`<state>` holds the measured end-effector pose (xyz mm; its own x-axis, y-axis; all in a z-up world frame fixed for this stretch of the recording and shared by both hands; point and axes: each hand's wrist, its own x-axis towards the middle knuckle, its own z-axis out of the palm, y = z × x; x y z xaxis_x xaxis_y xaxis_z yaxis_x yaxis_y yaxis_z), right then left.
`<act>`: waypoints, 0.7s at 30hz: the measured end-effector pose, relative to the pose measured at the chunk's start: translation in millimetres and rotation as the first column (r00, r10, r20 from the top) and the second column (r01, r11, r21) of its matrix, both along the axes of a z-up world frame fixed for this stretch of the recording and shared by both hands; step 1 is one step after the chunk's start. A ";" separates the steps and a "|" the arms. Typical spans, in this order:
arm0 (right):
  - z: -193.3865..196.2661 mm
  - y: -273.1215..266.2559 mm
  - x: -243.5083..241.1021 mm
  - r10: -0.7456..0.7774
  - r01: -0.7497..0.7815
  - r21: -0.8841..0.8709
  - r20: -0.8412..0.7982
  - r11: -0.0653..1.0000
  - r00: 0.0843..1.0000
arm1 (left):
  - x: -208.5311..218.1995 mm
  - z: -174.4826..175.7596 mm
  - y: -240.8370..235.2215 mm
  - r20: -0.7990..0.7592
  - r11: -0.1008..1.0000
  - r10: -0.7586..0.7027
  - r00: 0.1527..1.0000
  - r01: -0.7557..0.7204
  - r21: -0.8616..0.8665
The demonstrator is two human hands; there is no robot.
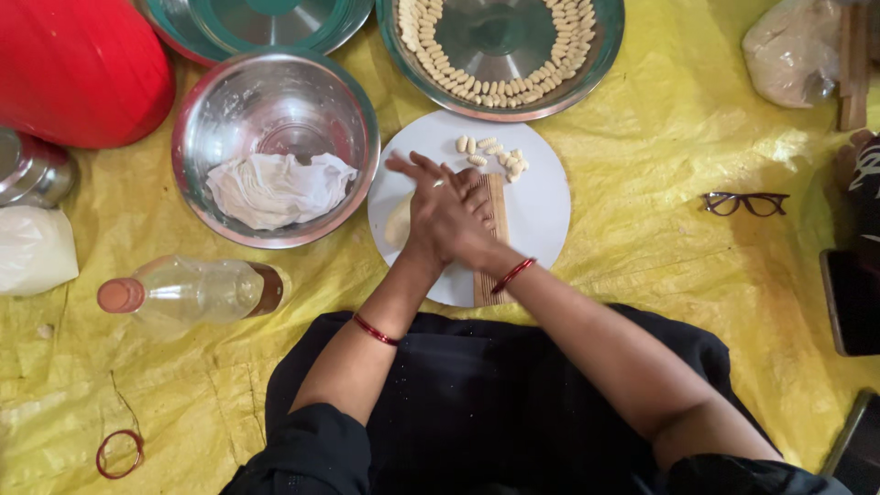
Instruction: The person sits on a yellow tarp and shapes dough into small ridged pieces using a wooden grooved board. They roll a piece of dough on the board, cut it into segments, and place the pieces into a metal tray. The process is repeated with multiple pieces of dough.
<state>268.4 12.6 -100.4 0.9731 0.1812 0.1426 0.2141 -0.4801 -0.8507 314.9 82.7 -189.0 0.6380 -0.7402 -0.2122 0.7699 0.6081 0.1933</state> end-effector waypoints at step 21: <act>7.8 -96.5 2.6 -0.279 0.305 0.081 -0.241 0.949 0.930 | 30.5 51.5 26.0 0.610 0.548 -0.422 0.670 -0.348 0.761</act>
